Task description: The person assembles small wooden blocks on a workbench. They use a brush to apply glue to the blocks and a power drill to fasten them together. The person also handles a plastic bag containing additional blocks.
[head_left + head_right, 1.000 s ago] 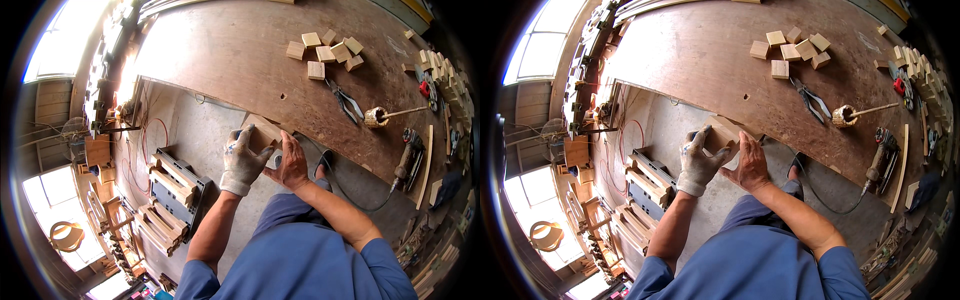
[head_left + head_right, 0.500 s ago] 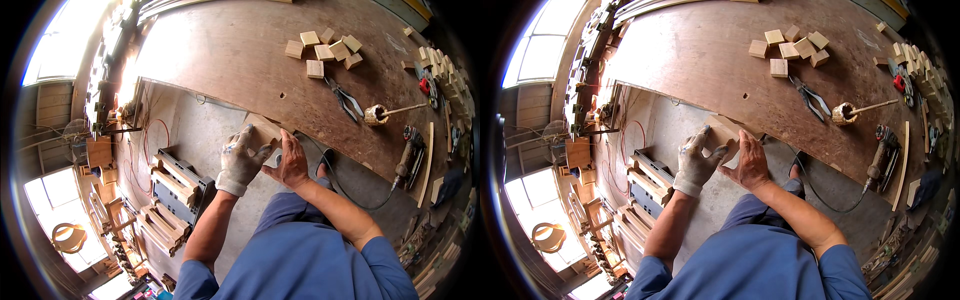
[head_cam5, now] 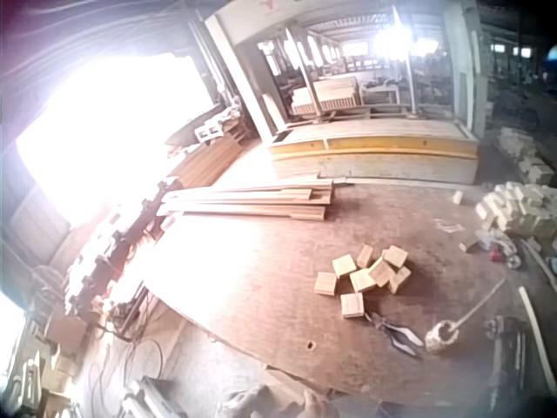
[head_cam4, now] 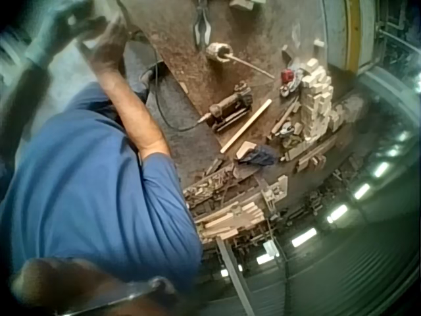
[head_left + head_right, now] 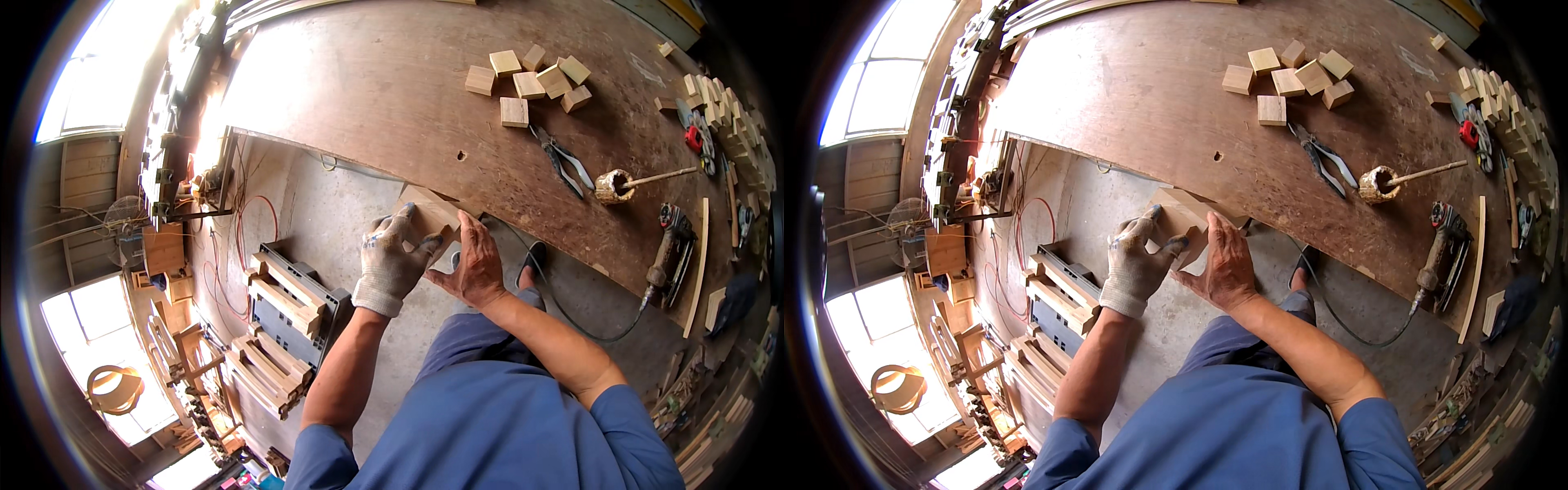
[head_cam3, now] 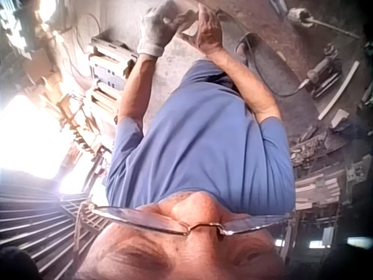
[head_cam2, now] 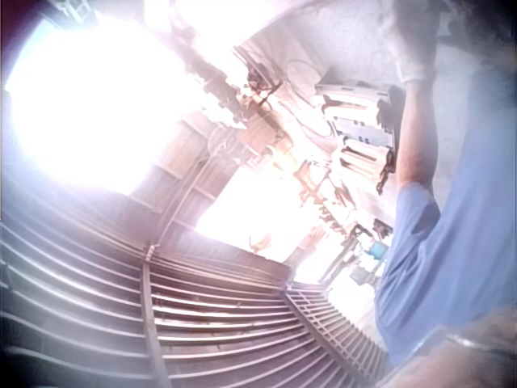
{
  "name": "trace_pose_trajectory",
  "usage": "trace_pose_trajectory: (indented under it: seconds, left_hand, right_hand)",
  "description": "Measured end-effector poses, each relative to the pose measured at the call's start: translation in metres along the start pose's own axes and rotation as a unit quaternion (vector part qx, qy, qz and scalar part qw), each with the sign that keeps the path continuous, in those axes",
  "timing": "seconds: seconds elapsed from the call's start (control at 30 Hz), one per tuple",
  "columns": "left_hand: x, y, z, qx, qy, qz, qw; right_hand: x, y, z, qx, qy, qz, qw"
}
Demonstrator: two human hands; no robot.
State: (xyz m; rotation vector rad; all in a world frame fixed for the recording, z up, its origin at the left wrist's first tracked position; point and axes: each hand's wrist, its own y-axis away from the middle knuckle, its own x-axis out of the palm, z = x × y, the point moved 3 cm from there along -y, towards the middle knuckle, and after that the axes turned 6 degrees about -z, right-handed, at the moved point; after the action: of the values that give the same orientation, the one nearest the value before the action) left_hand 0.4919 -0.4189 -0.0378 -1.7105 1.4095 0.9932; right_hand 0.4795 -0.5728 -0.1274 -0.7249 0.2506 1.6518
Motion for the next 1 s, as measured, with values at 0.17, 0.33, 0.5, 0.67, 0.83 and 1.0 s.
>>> trace_pose_trajectory:
  seconds: [0.17,0.33,0.5,0.67,0.83,1.0]
  left_hand:
    - [-0.0003,0.0001,-0.0018,-0.004,-0.003,-0.001,1.000]
    - [0.0001,0.0007,-0.0009,-0.005,-0.002,-0.002,1.000]
    - [-0.0006,0.0001,-0.0014,-0.013,0.005,0.000,1.000]
    - [-0.0013,-0.0012,-0.0029,-0.015,0.010,0.003,1.000]
    - [0.0007,-0.0003,0.0000,0.026,0.001,-0.026,0.999]
    - [0.0019,0.0000,0.0002,0.018,0.002,-0.027,0.999]
  right_hand:
    - [0.0003,0.0001,-0.0003,0.004,0.002,0.003,1.000]
    - [0.0017,0.0009,-0.0012,0.006,0.003,0.006,1.000]
    - [0.0022,0.0007,-0.0017,0.001,0.003,0.000,1.000]
    - [0.0009,0.0002,-0.0011,0.002,0.007,0.006,1.000]
    - [0.0003,0.0000,-0.0010,0.002,0.001,0.006,1.000]
    - [0.0003,0.0000,-0.0011,0.001,0.002,0.003,1.000]
